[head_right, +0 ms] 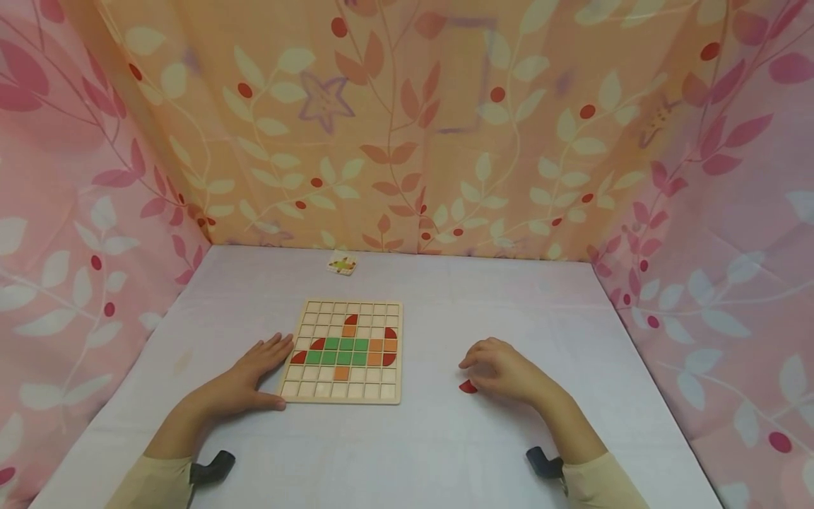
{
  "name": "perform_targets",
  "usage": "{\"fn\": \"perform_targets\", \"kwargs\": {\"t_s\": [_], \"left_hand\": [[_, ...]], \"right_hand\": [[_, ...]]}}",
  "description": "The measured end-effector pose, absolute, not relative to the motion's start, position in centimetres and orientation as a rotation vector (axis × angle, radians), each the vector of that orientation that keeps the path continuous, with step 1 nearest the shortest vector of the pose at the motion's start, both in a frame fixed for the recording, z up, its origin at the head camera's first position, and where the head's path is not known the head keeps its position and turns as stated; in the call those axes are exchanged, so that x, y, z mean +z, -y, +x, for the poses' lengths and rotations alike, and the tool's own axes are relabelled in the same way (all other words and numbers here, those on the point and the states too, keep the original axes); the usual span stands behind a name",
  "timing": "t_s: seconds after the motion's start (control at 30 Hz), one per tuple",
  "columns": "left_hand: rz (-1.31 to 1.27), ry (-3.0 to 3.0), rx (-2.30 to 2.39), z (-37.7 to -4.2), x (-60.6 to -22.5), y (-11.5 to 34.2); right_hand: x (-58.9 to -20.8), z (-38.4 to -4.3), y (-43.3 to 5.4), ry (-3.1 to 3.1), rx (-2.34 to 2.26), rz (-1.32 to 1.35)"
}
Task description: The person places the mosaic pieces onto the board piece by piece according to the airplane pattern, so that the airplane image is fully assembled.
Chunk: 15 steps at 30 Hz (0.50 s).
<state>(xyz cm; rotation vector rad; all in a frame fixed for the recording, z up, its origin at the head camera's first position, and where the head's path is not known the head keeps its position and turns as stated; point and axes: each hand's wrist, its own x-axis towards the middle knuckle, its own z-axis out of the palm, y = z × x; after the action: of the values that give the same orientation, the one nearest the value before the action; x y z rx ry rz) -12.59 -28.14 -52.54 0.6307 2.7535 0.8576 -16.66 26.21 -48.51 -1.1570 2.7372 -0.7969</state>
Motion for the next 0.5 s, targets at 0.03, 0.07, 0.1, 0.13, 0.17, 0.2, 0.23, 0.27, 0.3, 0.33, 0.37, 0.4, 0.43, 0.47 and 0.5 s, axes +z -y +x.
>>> {"fn": "perform_targets", "kwargs": {"t_s": [0.03,0.07,0.1,0.13,0.17,0.2,0.23,0.27,0.3,0.33,0.37,0.4,0.43,0.47,0.5], "left_hand": [[0.631,-2.753,0.858,-12.6,-52.5,28.1],[0.632,-2.752,0.858,-12.6,-52.5,28.1],[0.633,-2.754,0.856,-12.6,-52.5,28.1],[0.634,-2.754,0.854,-12.6,-52.4,28.1],[0.636,-2.756,0.853,-12.6,-52.4,28.1],[0.638,-2.758,0.848,-12.6,-52.4,28.1],[0.638,-2.758,0.847,-12.6,-52.4,28.1],[0.639,-2.759,0.844,-12.6,-52.4,28.1],[0.639,-2.759,0.844,-12.6,-52.4,28.1],[0.637,-2.759,0.845,-12.6,-52.4,28.1],[0.638,-2.759,0.842,-12.6,-52.4,28.1],[0.636,-2.759,0.841,-12.6,-52.5,28.1],[0.636,-2.759,0.842,-12.6,-52.5,28.2],[0.637,-2.759,0.841,-12.6,-52.5,28.2],[0.637,-2.759,0.841,-12.6,-52.6,28.2]], "right_hand": [[-48.7,-16.7,-26.3,-2.725,-0.806,-1.17],[-48.9,-16.7,-26.4,-2.715,-0.812,-1.185],[-49.1,-16.7,-26.4,-2.707,-0.812,-1.202],[-49.2,-16.8,-26.5,-2.698,-0.815,-1.219],[-49.4,-16.8,-26.6,-2.691,-0.813,-1.236],[-49.5,-16.9,-26.6,-2.682,-0.812,-1.257],[-49.6,-16.9,-26.6,-2.673,-0.808,-1.269],[-49.7,-17.0,-26.6,-2.664,-0.806,-1.281],[-49.8,-17.0,-26.6,-2.655,-0.803,-1.292],[-49.8,-17.1,-26.6,-2.647,-0.799,-1.301],[-49.8,-17.1,-26.6,-2.64,-0.793,-1.308],[-49.8,-17.1,-26.6,-2.637,-0.784,-1.312],[-49.8,-17.1,-26.6,-2.637,-0.773,-1.314],[-49.8,-17.1,-26.6,-2.636,-0.764,-1.321],[-49.8,-17.1,-26.6,-2.637,-0.753,-1.321]]}}
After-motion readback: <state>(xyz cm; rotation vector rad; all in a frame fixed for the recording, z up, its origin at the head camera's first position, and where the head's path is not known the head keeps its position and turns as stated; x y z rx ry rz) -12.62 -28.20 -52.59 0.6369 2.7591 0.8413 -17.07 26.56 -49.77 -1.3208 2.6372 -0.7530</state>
